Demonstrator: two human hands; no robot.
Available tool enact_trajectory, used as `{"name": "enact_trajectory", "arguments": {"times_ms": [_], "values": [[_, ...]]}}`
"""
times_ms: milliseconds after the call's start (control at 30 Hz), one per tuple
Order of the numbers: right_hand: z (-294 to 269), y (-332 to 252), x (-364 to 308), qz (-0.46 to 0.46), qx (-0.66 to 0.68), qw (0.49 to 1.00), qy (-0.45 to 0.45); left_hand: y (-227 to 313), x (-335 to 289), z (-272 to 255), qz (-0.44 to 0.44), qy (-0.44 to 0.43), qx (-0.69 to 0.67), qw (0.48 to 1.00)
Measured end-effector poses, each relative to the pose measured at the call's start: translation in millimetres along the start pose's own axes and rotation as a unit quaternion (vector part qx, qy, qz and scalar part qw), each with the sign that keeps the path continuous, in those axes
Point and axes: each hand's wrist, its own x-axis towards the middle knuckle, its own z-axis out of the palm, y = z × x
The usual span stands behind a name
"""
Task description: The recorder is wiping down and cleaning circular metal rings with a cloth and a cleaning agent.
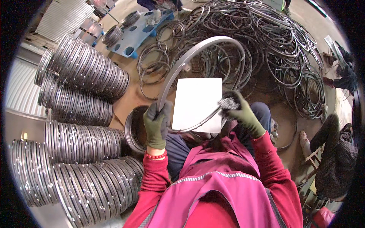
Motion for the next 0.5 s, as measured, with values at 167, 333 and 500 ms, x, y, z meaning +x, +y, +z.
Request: {"name": "enact_trajectory", "arguments": {"times_ms": [167,333,500], "values": [[-71.3,50.1,15.3,-0.033,0.204,0.960,0.190,4.7,-1.2,-28.9,-0.010,0.008,-0.034,0.999],[-81.6,103.7,37.3,0.007,0.211,0.963,0.165,-5.4,4.5,-70.8,0.018,-0.004,-0.028,0.999],[-44.3,79.7,50.9,0.042,0.359,0.928,0.085,23.6,-12.3,-71.0,0.035,-0.017,0.004,0.999]]}}
